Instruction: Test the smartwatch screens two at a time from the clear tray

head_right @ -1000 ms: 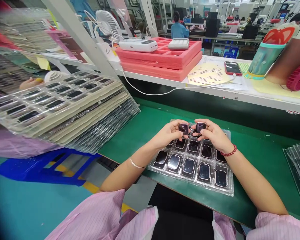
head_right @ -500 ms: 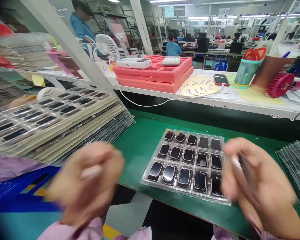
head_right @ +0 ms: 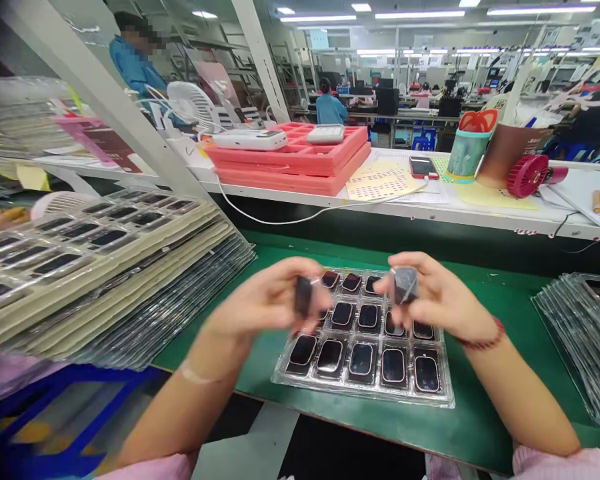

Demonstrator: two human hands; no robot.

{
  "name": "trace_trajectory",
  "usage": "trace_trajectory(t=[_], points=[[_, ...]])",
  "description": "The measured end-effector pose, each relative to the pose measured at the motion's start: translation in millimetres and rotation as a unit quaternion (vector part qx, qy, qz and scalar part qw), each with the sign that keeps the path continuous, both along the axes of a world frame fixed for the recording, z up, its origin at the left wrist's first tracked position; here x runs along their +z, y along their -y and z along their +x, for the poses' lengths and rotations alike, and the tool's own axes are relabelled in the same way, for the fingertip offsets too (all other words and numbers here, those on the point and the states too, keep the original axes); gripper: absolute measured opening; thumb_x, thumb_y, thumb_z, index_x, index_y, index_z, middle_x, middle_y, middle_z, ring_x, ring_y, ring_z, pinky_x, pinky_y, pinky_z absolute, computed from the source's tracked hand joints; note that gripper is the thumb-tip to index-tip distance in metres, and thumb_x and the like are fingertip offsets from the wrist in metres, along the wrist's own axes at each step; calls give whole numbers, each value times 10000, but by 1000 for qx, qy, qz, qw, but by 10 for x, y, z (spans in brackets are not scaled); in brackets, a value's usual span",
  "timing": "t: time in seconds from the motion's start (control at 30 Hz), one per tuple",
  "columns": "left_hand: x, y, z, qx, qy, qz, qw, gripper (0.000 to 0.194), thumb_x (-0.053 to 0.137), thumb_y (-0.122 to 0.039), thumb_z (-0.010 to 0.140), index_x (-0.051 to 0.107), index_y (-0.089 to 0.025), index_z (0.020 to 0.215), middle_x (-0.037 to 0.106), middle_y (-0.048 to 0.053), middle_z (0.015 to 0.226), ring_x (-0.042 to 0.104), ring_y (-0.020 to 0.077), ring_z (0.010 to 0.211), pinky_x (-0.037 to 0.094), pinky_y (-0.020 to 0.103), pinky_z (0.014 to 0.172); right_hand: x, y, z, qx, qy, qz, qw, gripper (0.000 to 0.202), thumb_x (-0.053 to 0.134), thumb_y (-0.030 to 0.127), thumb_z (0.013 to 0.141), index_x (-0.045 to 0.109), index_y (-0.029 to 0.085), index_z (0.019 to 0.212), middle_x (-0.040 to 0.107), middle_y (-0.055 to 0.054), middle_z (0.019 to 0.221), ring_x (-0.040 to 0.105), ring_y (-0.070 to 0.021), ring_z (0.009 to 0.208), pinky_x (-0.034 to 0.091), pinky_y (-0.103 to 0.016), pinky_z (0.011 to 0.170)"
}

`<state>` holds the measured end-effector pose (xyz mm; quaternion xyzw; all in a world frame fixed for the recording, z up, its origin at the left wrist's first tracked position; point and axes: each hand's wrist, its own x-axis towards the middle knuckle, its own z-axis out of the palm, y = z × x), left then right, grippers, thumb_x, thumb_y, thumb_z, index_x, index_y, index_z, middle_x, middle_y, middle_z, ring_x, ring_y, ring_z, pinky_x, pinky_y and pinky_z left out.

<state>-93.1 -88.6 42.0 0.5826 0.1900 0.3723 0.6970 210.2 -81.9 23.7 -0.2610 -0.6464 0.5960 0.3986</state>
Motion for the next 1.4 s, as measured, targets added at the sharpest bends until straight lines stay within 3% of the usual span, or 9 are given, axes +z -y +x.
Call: trace_trajectory(t=[0.07, 0.17, 0.23, 0.3, 0.57, 0.73, 0.93, 1.23, 1.4], points=[[-190, -330, 223, 1, -53, -16, 998, 612, 833, -271, 682, 565, -202, 1228, 701, 99, 1067, 720, 184, 793, 498, 198, 558, -140, -221, -139, -25, -6, -29, 999, 604, 791, 326, 778, 524, 279, 1317, 652, -103, 1258, 714, -183, 887, 599, -278, 656], [-541, -707, 483, 65, -133, -29, 989, 453, 738, -366, 759, 611, -133, 1128, 707, 105, 983, 691, 132, 677, 428, 172, 503, -458, -573, -297, -98, 44, -71, 992, 403, 725, 320, 796, 619, 202, 1166, 723, -84, 1058, 723, -148, 746, 582, -240, 598], [-714, -824, 551, 80, -162, -37, 983, 400, 723, -384, 754, 626, -117, 1035, 710, 93, 907, 662, 113, 594, 383, 172, 470, -631, -703, -324, -122, 64, -73, 988, 314, 695, 322, 802, 646, 171, 1074, 739, -67, 941, 693, -114, 607, 563, -229, 554], [-799, -855, 549, 81, -168, -37, 982, 402, 733, -363, 730, 618, -123, 1031, 709, 86, 905, 667, 123, 615, 391, 179, 476, -727, -732, -308, -122, 65, -70, 988, 320, 690, 279, 783, 636, 172, 1080, 746, -75, 974, 702, -120, 619, 563, -232, 553], [-799, -767, 484, 114, -148, -21, 982, 382, 683, -220, 683, 577, -139, 1041, 694, 55, 894, 602, 92, 602, 374, 189, 494, -831, -666, -310, -105, 44, -55, 992, 397, 610, 134, 721, 591, 171, 1116, 739, -79, 1033, 708, -114, 659, 558, -236, 579], [-835, -760, 504, 155, -135, -22, 978, 391, 636, -173, 659, 553, -151, 1041, 674, 22, 840, 552, 78, 571, 338, 188, 487, -863, -677, -328, -99, 46, -52, 993, 411, 610, 133, 708, 581, 173, 1116, 725, -70, 1036, 708, -112, 664, 541, -230, 585], [-851, -758, 497, 151, -128, -30, 980, 409, 644, -158, 656, 551, -151, 1054, 672, 25, 853, 551, 76, 584, 336, 187, 499, -832, -655, -339, -98, 54, -58, 992, 395, 669, 166, 725, 591, 180, 1112, 709, -71, 1033, 703, -126, 665, 543, -255, 598], [-888, -779, 475, 153, -113, -41, 981, 456, 730, -224, 669, 578, -142, 1091, 679, 43, 863, 556, 80, 585, 348, 182, 490, -871, -670, -331, -92, 58, -54, 993, 401, 665, 156, 754, 624, 183, 1152, 726, -62, 1000, 720, -136, 692, 562, -252, 608], [-869, -778, 450, 139, -69, -84, 984, 678, 759, -422, 741, 553, -188, 1342, 643, 129, 1200, 655, 169, 848, 475, 233, 592, -869, -698, -277, -104, 1, -91, 990, 597, 748, 375, 795, 586, 232, 1352, 663, -118, 1254, 741, -193, 879, 609, -315, 713]])
